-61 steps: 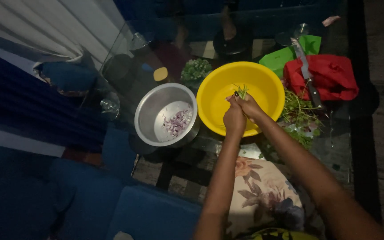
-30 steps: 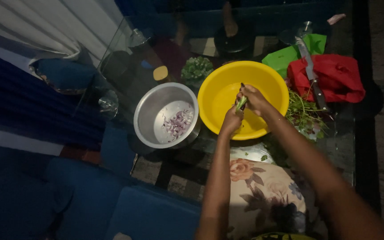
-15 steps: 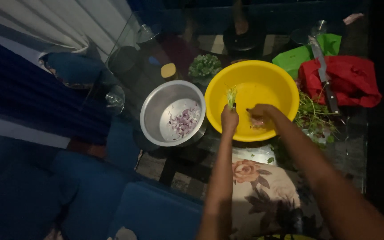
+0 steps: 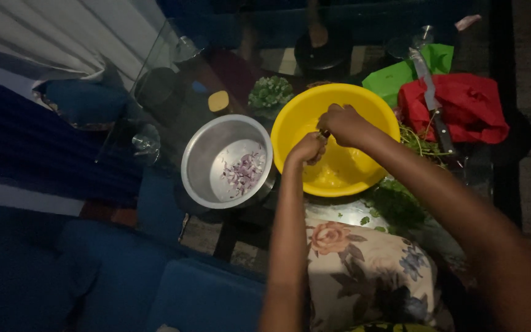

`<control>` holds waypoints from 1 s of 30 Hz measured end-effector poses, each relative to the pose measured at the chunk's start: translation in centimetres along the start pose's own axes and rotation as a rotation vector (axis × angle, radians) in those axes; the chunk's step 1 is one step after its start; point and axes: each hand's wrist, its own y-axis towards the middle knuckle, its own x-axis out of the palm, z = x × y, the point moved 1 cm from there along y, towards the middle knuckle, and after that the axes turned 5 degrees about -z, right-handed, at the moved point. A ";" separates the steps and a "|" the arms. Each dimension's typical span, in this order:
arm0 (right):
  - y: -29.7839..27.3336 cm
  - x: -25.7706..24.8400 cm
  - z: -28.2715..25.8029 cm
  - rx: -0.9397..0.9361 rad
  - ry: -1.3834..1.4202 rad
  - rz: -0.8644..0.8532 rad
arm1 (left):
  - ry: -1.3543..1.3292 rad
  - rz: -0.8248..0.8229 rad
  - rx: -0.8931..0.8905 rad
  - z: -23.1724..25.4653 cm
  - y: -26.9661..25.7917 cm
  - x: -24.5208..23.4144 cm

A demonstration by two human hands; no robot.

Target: The person is plucking leaves from stems, washing them in a bowl of water, and preparing chopped onions for cooking.

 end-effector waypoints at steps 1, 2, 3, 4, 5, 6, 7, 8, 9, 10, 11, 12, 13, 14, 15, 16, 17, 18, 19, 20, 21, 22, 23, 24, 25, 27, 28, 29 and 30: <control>0.0 0.7 0.5 0.001 -0.001 0.000 | 0.000 -0.001 0.001 -0.5 0.7 -0.5; -0.1 1.3 0.7 -0.112 -0.038 0.167 | 0.060 -0.019 0.073 -1.0 1.4 -1.0; -0.3 2.0 1.0 -0.224 -0.074 0.335 | 0.119 -0.037 0.145 -1.5 2.0 -1.5; -0.2 2.5 1.4 -0.226 -0.074 0.337 | 0.120 -0.035 0.146 -1.5 1.9 -1.1; -0.1 3.0 1.9 -0.221 -0.064 0.351 | 0.194 0.050 0.101 -1.5 1.8 -0.8; 0.0 3.6 2.2 -0.216 -0.054 0.366 | 0.267 0.135 0.055 -1.6 1.6 -0.6; 0.7 5.2 4.2 -0.220 -0.053 0.367 | 0.267 0.139 0.055 -0.5 0.2 0.4; 1.4 7.1 6.1 -0.148 -0.155 0.288 | 0.445 0.223 0.068 0.4 -1.4 1.5; 2.1 9.0 8.0 -0.076 -0.256 0.208 | 0.623 0.306 0.079 1.4 -3.0 2.5; 1.3 8.9 8.7 -0.081 -0.252 0.212 | 0.626 0.311 0.076 -0.1 -2.0 1.4; 0.6 8.7 9.6 -0.040 -0.167 0.210 | 0.745 0.367 0.172 -1.5 -1.1 0.2; -0.2 8.6 10.5 0.000 -0.084 0.210 | 0.864 0.422 0.271 -2.9 -0.1 -0.9; -0.5 9.0 11.1 -0.005 -0.082 0.215 | 0.868 0.428 0.270 -3.3 -0.1 -2.0; -1.0 9.4 11.8 0.007 -0.040 0.222 | 0.872 0.429 0.244 -3.9 0.0 -2.9; -1.5 9.9 12.6 0.019 0.002 0.230 | 0.876 0.429 0.218 -4.4 0.2 -3.8; -1.4 9.3 11.9 0.018 0.002 0.230 | 0.876 0.430 0.218 -4.1 -0.4 -3.8; -1.2 8.7 11.3 0.045 0.033 0.240 | 0.824 0.431 0.227 -3.7 -1.0 -3.8; -1.2 7.9 10.8 0.074 0.063 0.251 | 0.773 0.429 0.238 -3.2 -1.5 -3.8; -0.8 7.0 9.7 0.075 0.062 0.253 | 0.774 0.428 0.239 -2.6 -2.2 -3.3; -0.5 6.0 8.7 0.144 0.107 0.278 | 0.688 0.410 0.200 -2.0 -2.7 -2.8; -0.2 5.1 7.7 0.214 0.153 0.303 | 0.601 0.391 0.160 -1.5 -3.3 -2.3; 0.3 5.8 7.6 0.214 0.151 0.303 | 0.600 0.389 0.161 -1.6 -3.2 -2.2; 0.8 6.4 7.5 0.189 0.153 0.334 | 0.495 0.380 0.119 -1.7 -3.2 -2.1; 1.2 7.0 7.5 0.165 0.154 0.366 | 0.391 0.368 0.077 -1.7 -3.0 -1.9; 1.7 8.0 7.6 0.167 0.151 0.367 | 0.392 0.365 0.079 -2.2 -2.4 -2.1; 2.4 10.4 7.6 0.035 0.366 0.248 | 0.311 0.369 0.195 -3.5 -1.3 -2.7; 2.4 10.6 7.2 0.036 0.364 0.248 | 0.310 0.368 0.196 -3.1 -1.5 -2.1; 2.3 10.9 6.8 0.096 0.595 0.137 | 0.281 0.396 0.180 -2.8 -1.7 -1.5; 2.4 11.2 6.3 0.152 0.825 0.023 | 0.254 0.426 0.163 -2.4 -2.1 -1.1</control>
